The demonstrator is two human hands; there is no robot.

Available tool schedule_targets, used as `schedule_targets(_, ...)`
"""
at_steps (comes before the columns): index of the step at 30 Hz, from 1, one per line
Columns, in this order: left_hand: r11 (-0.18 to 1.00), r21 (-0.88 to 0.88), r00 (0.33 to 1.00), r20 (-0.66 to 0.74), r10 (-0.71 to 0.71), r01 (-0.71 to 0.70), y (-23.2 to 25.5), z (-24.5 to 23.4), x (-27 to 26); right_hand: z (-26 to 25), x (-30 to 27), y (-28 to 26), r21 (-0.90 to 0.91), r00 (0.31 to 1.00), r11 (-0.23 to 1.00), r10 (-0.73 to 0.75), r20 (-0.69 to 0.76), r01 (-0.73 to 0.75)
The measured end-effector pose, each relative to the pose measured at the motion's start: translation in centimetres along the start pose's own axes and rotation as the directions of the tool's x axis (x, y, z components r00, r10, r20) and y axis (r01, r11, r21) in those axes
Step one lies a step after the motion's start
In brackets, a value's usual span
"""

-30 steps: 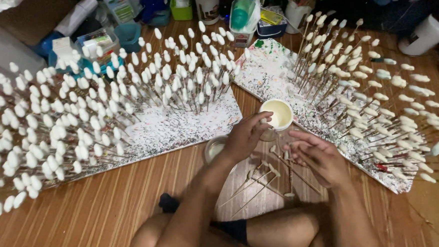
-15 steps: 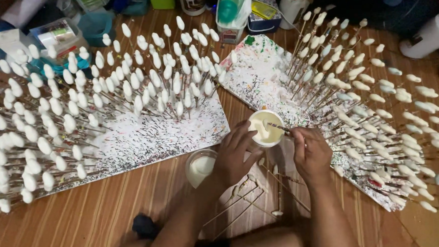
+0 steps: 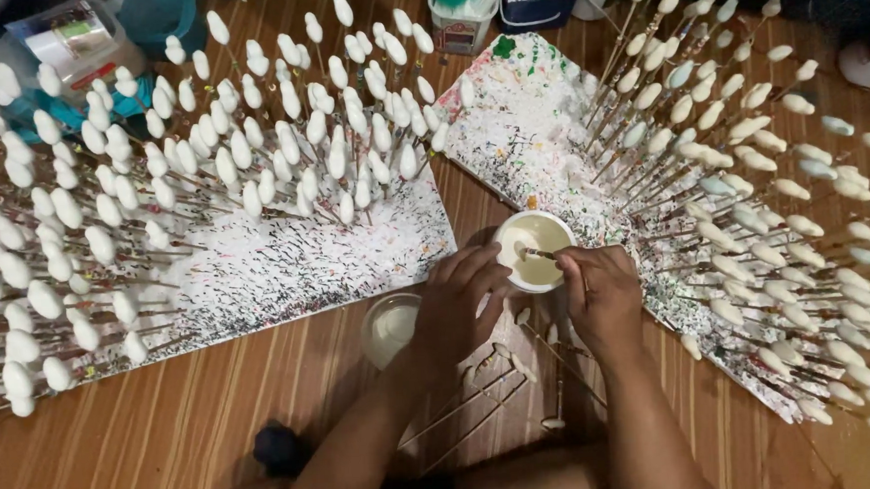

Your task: Dip silk cocoons on sticks into white paint and arrange them on a foam board

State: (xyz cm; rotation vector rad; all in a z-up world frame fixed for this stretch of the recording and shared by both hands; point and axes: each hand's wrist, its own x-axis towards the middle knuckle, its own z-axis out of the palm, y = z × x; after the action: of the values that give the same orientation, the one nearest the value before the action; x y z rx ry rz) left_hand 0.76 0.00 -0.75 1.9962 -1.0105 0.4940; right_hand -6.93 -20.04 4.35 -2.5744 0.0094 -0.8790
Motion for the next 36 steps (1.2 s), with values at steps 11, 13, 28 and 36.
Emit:
schedule_targets(11,1.0,-0.003,0.999,0.041,-0.027,0.027,0.8,-1.0,0.5,1.3,-0.9,1.2,0.035,0.999,0.999,0.001,-0.05,0.001)
schedule_targets(13,0.999,-0.008,0.998,0.042,-0.036,0.036,0.8,-0.9,0.5,1.2,-0.9,1.1,0.045,0.998,0.999,0.0,-0.058,0.002)
schedule_targets(28,0.998,-0.041,0.998,0.043,-0.035,0.037,0.8,-0.7,0.3,1.0,-1.1,0.8,0.053,0.994,0.994,0.098,-0.04,-0.095)
schedule_targets(36,0.998,-0.029,0.998,0.05,-0.046,0.047,1.0,-1.0,0.5,1.7,-2.1,2.2,0.096,0.984,0.991,0.109,-0.138,-0.096)
